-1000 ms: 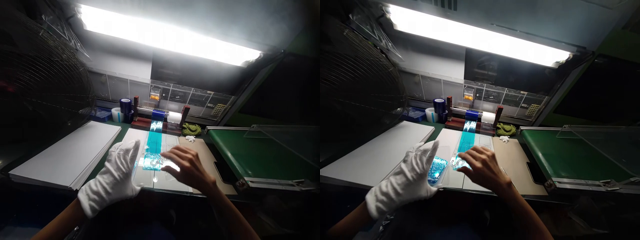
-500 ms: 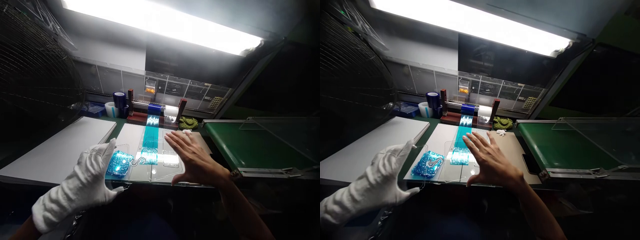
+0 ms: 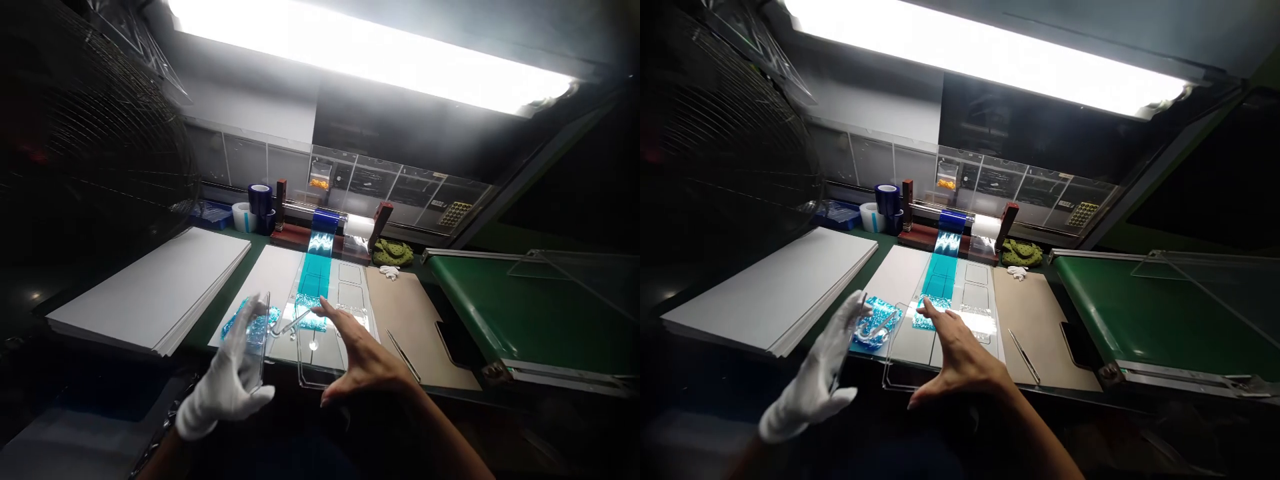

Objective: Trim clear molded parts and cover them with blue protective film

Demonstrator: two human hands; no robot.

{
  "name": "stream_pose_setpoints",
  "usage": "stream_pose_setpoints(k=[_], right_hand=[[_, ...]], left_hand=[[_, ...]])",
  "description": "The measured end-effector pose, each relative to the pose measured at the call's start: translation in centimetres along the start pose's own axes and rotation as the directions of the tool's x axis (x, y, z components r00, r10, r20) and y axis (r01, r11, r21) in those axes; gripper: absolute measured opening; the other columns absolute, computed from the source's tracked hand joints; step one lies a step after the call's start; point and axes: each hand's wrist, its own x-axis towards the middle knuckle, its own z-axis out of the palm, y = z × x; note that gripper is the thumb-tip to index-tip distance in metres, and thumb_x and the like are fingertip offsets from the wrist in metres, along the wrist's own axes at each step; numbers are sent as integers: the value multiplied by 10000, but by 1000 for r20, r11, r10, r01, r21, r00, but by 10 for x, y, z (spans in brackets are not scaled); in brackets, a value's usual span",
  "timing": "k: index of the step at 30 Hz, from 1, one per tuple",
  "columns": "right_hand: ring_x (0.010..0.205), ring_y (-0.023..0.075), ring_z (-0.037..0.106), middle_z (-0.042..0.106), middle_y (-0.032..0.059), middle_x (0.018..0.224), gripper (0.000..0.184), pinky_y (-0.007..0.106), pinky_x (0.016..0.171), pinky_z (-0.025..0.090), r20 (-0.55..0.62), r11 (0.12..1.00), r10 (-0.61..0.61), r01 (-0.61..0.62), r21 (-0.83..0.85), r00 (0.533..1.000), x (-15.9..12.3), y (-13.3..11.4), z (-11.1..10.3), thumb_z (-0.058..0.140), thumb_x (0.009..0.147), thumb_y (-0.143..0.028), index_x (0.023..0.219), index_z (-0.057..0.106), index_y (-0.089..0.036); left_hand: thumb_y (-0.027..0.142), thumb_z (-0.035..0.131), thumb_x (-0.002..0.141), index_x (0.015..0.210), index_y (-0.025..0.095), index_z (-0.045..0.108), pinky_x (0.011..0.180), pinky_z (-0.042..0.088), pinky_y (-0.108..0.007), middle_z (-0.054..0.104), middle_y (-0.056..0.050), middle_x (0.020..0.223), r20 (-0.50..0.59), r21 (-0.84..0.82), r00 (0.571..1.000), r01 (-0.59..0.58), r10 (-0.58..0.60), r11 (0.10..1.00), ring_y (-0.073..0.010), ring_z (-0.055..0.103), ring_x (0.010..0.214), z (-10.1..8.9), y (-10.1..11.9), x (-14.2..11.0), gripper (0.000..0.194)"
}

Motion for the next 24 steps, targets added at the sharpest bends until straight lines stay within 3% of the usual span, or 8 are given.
stream_pose_setpoints(k=[4, 7, 10, 13, 15, 18, 21, 24], right_hand=[[1299, 334, 376, 392, 181, 1416, 1300, 553, 1060, 271, -19, 1000, 15, -15, -11, 1000, -8, 8, -7, 747, 550, -626, 1470, -76, -220], [1272, 347, 402, 427, 182, 1386, 1260, 618, 1078, 171, 17, 976, 32, -28, -214, 999, -11, 1, -32, 718, 581, -640, 1474, -50, -192], [1219, 374, 435, 481, 193, 1329, 1275, 671, 1072, 69, 31, 888, 27, -10, -460, 999, -1, -19, -49, 780, 541, -559, 1479, 14, -158], [1159, 386, 471, 532, 202, 1259, 1289, 684, 1063, -19, 18, 795, 2, 9, -607, 1000, 13, -36, -55, 840, 482, -447, 1474, 82, -129], [1160, 389, 469, 534, 199, 1255, 1282, 698, 1049, -37, -3, 790, 1, -2, -613, 1000, 13, -35, -54, 835, 495, -438, 1475, 68, -130], [1239, 384, 410, 457, 191, 1350, 1267, 719, 1034, -8, -37, 885, 34, -47, -462, 999, -4, -10, -45, 776, 571, -513, 1474, -46, -177], [1283, 340, 394, 419, 181, 1389, 1261, 668, 1066, 100, 37, 986, 92, -86, -144, 995, -28, 26, -26, 728, 611, -581, 1459, -129, -211], [1297, 340, 380, 437, 180, 1373, 1284, 652, 1074, 99, 99, 990, 140, -139, -20, 985, -41, 42, -15, 730, 591, -602, 1458, -130, -206]], left_hand=[[751, 378, 737, 1447, 123, 51, 1048, 349, -473, 295, -188, 1415, 40, -138, 998, 43, -38, 989, -327, 347, 1293, 9, -7, 0, 1002], [657, 586, 638, 1443, 202, 142, 983, 389, -489, 381, -156, 1353, 260, 146, 965, -11, -28, 989, -351, 406, 1220, -11, -12, 14, 1027], [531, 672, 526, 1378, 185, 333, 836, 428, -524, 498, -166, 1173, 413, 515, 906, -151, -90, 844, -394, 494, 1045, -24, 0, 39, 980], [461, 659, 504, 1125, 81, 539, 776, 383, -586, 542, -186, 962, 453, 718, 880, -263, -146, 644, -425, 519, 898, -20, 18, 60, 738], [429, 646, 518, 1058, 70, 548, 781, 361, -604, 539, -191, 934, 433, 748, 893, -279, -124, 602, -433, 517, 881, -14, 22, 65, 656], [460, 659, 516, 1287, 85, 390, 819, 372, -593, 511, -202, 1075, 369, 618, 928, -210, -43, 758, -426, 507, 953, -5, 10, 53, 898], [539, 646, 594, 1435, 160, 46, 930, 395, -499, 414, -178, 1285, 371, 197, 928, -69, -10, 978, -354, 457, 1135, 11, -8, 33, 1100], [564, 648, 614, 1433, 165, -57, 974, 396, -430, 335, -173, 1363, 386, -24, 922, 36, -24, 999, -309, 405, 1216, 25, -17, 24, 1153]])
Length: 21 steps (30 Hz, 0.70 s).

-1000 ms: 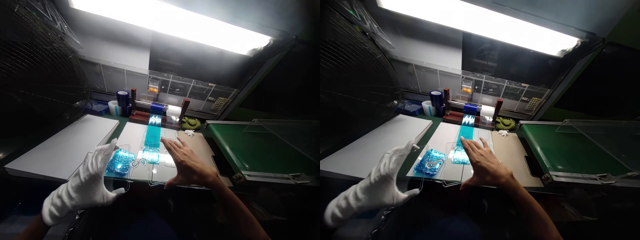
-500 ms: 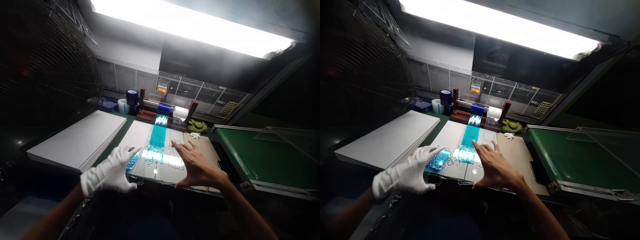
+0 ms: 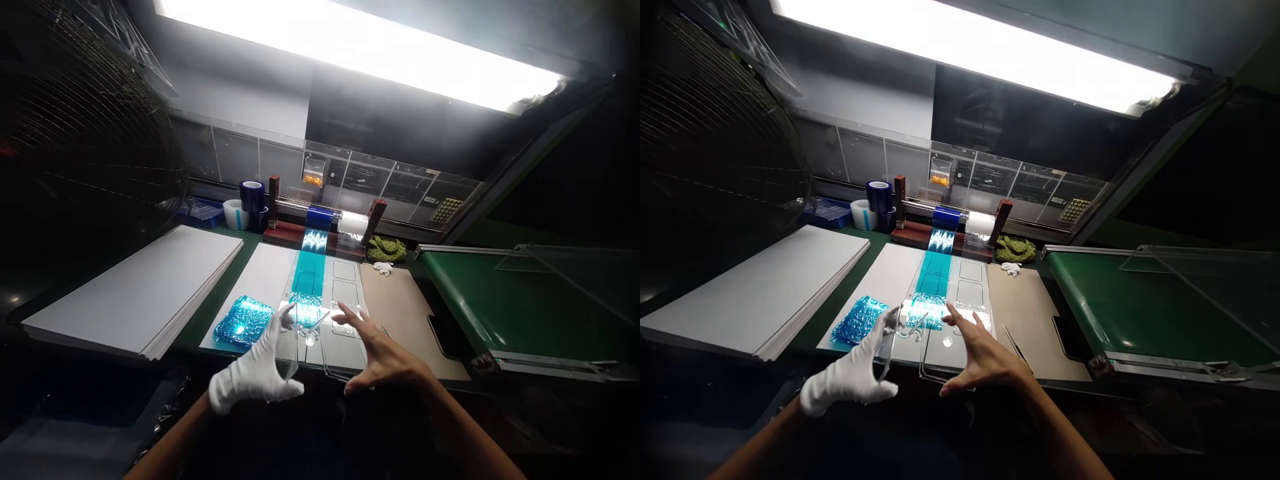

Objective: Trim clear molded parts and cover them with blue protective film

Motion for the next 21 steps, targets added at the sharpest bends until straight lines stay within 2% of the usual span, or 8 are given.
stream_pose_setpoints(k=[3, 6, 8, 10, 14, 18, 20, 21], right_hand=[[1286, 371, 376, 426, 195, 1381, 1292, 702, 1044, 22, -55, 981, 43, -53, -188, 998, 0, -13, -4, 760, 580, -547, 1464, -111, -191], [1271, 401, 368, 418, 214, 1387, 1303, 715, 1031, -41, -98, 909, 23, -61, -413, 995, 7, -35, -12, 815, 538, -434, 1475, -50, -167], [1270, 408, 360, 416, 219, 1388, 1300, 710, 1033, -57, -94, 886, 15, -57, -461, 995, 7, -39, -15, 823, 528, -411, 1477, -27, -154], [1277, 399, 356, 409, 212, 1393, 1294, 704, 1038, -56, -79, 910, 49, -77, -408, 996, 1, -31, -16, 804, 546, -449, 1475, -45, -152], [1327, 367, 313, 351, 187, 1436, 1247, 669, 1066, 13, 24, 985, 129, -126, -121, 991, -28, 1, -19, 727, 612, -566, 1470, -93, -181], [1362, 366, 246, 342, 157, 1447, 1258, 638, 1080, 46, 107, 980, 170, -180, 86, 980, -49, 23, -23, 766, 576, -547, 1475, -57, -236], [1367, 357, 240, 363, 145, 1437, 1274, 629, 1083, 51, 144, 972, 155, -176, 152, 977, -54, 33, -25, 791, 560, -514, 1473, -60, -257], [1369, 356, 235, 371, 143, 1432, 1278, 627, 1083, 62, 153, 968, 156, -182, 173, 976, -57, 39, -26, 797, 555, -504, 1472, -60, -263]], left_hand=[[481, 701, 532, 1435, 178, 144, 931, 391, -484, 438, -167, 1259, 65, 313, 997, 20, -42, 950, -353, 467, 1112, 0, 9, 13, 1103], [400, 687, 477, 1397, 81, 295, 831, 386, -554, 548, -197, 1051, 155, 704, 980, -19, -127, 710, -393, 526, 927, -4, 26, 32, 1050], [389, 670, 473, 1369, 6, 333, 793, 390, -569, 567, -220, 979, 191, 786, 971, -63, -145, 615, -398, 535, 863, -3, 33, 40, 1031], [381, 667, 485, 1388, 25, 314, 797, 415, -544, 564, -222, 1026, 208, 726, 971, -75, -115, 683, -381, 542, 878, -3, 31, 42, 1033], [396, 690, 538, 1453, 216, 188, 934, 429, -457, 422, -152, 1347, 261, 376, 965, -82, -21, 923, -347, 453, 1167, -7, 18, 39, 1060], [365, 728, 519, 1449, 321, 169, 987, 408, -495, 363, -101, 1416, 396, 201, 918, -113, 25, 973, -354, 381, 1260, -9, 15, 44, 1086], [354, 749, 494, 1444, 346, 171, 988, 417, -491, 348, -84, 1434, 455, 137, 889, -121, 46, 983, -360, 368, 1274, -1, 17, 51, 1112], [355, 753, 488, 1445, 339, 171, 991, 414, -499, 353, -90, 1432, 442, 138, 896, -108, 36, 985, -369, 360, 1278, 6, 17, 55, 1120]])
